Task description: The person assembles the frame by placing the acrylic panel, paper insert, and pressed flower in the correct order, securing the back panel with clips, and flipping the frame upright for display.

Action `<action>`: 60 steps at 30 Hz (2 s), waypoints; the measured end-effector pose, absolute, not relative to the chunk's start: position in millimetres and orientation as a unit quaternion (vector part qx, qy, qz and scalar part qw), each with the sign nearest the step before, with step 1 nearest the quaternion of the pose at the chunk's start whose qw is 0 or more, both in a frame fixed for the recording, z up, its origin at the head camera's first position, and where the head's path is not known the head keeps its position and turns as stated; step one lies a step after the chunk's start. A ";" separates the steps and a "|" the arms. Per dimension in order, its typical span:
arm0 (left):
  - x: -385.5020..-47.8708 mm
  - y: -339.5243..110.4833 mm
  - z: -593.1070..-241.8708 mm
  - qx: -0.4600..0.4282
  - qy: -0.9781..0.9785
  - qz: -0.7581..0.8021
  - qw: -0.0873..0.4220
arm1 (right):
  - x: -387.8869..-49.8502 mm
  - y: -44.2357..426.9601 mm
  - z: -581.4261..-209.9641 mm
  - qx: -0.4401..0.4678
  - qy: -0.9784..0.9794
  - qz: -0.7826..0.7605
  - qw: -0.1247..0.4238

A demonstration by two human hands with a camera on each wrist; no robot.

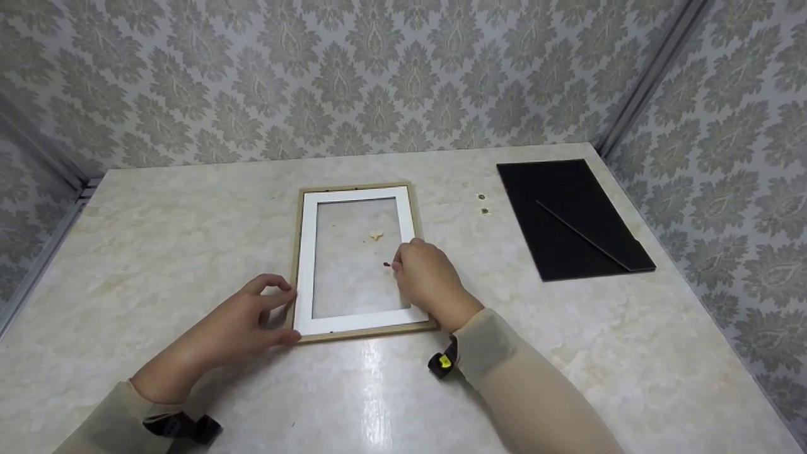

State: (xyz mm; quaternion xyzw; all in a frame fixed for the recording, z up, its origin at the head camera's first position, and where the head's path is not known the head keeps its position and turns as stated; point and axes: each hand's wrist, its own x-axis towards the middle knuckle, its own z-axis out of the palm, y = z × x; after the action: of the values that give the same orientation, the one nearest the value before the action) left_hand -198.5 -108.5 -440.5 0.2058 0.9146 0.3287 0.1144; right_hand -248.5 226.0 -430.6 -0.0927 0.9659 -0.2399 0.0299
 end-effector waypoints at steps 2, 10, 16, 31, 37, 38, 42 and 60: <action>-197.2 -108.0 -440.7 0.205 0.914 0.330 0.117 | -246.9 223.9 -431.7 -0.092 0.966 -0.238 0.031; -196.2 -107.7 -437.6 0.195 0.916 0.330 0.123 | -247.2 219.1 -431.2 -0.102 0.955 -0.278 0.012; -194.9 -109.9 -440.6 0.204 0.915 0.328 0.113 | -265.6 243.9 -430.0 -0.051 0.926 -0.372 -0.033; -197.8 -110.8 -439.2 0.218 0.915 0.325 0.099 | -312.0 353.9 -424.3 0.119 0.899 -0.403 -0.126; -199.2 -109.5 -441.4 0.221 0.913 0.330 0.094 | -324.9 369.3 -406.0 0.125 0.900 -0.397 -0.131; -199.1 -109.3 -442.1 0.220 0.913 0.331 0.094 | -327.7 369.8 -403.4 0.124 0.900 -0.396 -0.137; -196.3 -111.6 -442.4 0.214 0.914 0.331 0.100 | -340.2 368.4 -406.0 0.118 0.899 -0.401 -0.130; -198.9 -110.7 -439.7 0.216 0.915 0.324 0.108 | -345.7 388.5 -428.7 0.124 0.946 -0.296 -0.031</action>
State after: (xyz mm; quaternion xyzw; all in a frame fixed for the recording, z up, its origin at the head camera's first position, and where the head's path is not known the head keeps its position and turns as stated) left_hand -198.9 -110.7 -439.7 0.2158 0.9148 0.3237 0.1080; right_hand -345.7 388.5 -428.7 0.1240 0.9465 -0.2964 -0.0311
